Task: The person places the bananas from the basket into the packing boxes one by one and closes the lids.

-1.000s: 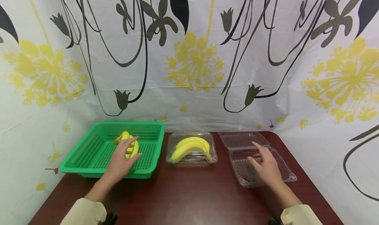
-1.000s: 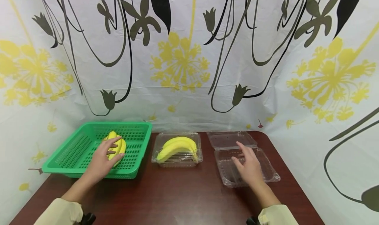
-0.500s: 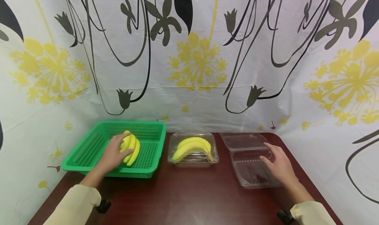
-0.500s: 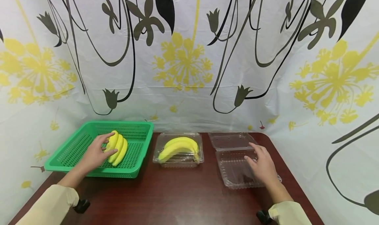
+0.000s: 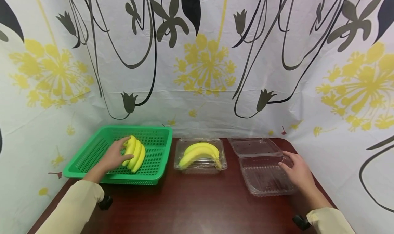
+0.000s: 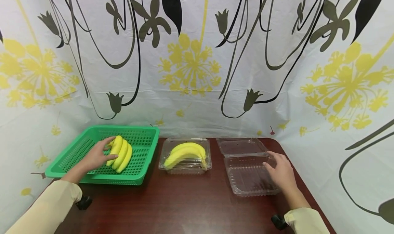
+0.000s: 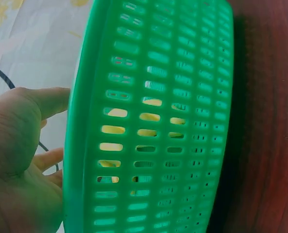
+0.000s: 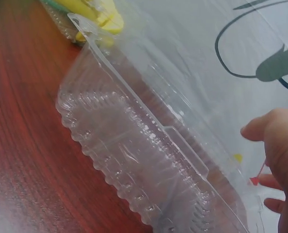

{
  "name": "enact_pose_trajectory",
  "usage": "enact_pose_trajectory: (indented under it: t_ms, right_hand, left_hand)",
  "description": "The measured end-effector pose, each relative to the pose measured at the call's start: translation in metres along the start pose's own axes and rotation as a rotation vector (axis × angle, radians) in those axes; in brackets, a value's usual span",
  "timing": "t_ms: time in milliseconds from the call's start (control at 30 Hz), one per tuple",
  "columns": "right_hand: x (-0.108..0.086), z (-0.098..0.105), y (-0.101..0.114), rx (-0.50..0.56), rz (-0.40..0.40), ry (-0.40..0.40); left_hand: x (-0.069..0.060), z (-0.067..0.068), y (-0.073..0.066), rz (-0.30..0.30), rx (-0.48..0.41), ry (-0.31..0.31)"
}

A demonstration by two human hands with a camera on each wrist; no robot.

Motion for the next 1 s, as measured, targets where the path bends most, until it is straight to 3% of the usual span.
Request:
enact_pose_trajectory:
  t_ms: [233, 433, 567, 833, 1000]
  right_hand:
    - [-0.001, -0.001, -0.012, 0.0, -0.057, 0.056]
    - [-0.002, 0.004, -0.021, 0.083, -0.15, 0.105]
    - [-0.006, 0.008, -0.02, 0.123, -0.162, 0.115]
    - [-0.014, 0.003, -0.028, 0.4, -0.292, 0.2]
    - [-0.021, -0.005, -0.039, 0.657, -0.386, 0.238]
  left_hand:
    - [0.005, -0.001, 0.005, 0.076, -0.031, 0.092]
    - [0.008, -0.005, 0.01, 0.154, -0.048, 0.165]
    - [0.009, -0.007, 0.013, 0.167, -0.065, 0.202]
    - [0.01, -0.009, 0.014, 0.144, -0.098, 0.206]
    - [0.011, -0.011, 0.014, 0.142, -0.136, 0.203]
Point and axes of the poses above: each hand's wrist, its own x-axis towards the middle knuckle, its own z-axis out of the back of the hand, y = z × x, the point moved 2 cm from there along x, towards the middle knuckle, and after that the axes turned 2 degrees about -y, right-handed, at the moved point
